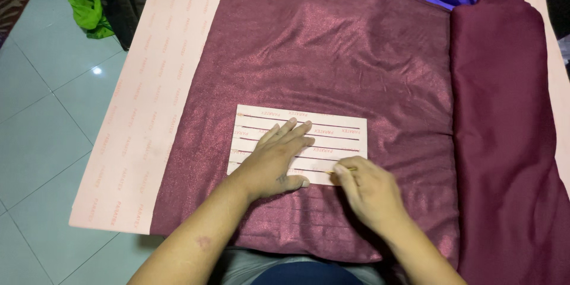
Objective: The person places a rectangular paper template on a maroon fabric and uses a small pointed tool to mark lines along the template edges. The person repositions the template multiple times to mark additional lines on the fabric.
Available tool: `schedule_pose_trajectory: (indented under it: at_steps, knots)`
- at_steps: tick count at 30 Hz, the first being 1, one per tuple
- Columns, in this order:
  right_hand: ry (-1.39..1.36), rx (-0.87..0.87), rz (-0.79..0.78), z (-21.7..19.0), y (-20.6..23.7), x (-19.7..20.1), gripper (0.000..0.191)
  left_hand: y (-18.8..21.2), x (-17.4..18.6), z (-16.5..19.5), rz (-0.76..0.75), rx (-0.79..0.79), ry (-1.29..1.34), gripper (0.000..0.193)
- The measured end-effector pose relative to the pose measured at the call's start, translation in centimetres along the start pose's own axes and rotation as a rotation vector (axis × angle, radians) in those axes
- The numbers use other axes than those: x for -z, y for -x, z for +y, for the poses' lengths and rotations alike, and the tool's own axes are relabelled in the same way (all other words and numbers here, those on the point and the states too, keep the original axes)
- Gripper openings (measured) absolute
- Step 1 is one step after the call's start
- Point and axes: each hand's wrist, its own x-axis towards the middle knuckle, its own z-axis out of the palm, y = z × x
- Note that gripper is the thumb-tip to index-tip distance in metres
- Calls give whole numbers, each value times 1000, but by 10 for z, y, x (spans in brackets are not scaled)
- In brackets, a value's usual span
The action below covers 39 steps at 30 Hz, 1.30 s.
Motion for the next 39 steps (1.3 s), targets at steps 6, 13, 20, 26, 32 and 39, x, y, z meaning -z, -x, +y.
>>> schedule_pose_trajectory:
  at_steps: [6, 13, 20, 26, 32, 39]
  knots:
    - [226, 33, 99, 12, 5, 19, 20, 1, -1, -4, 17, -6, 32, 78]
    - [-169, 184, 21, -25, -14, -39, 16, 1, -2, 0, 38, 0, 9, 73]
    - [177, -53, 66, 9, 5, 13, 21, 1, 0, -1, 14, 9, 28, 75]
    - [-168, -284, 148, 42, 12, 24, 25, 4, -2, -1, 64, -28, 26, 65]
    - [-25, -258, 215, 42, 8, 17, 21, 5, -3, -2, 86, -32, 26, 59]
    - [115, 193, 168, -4, -19, -20, 16, 6, -2, -2, 134, -25, 60, 61]
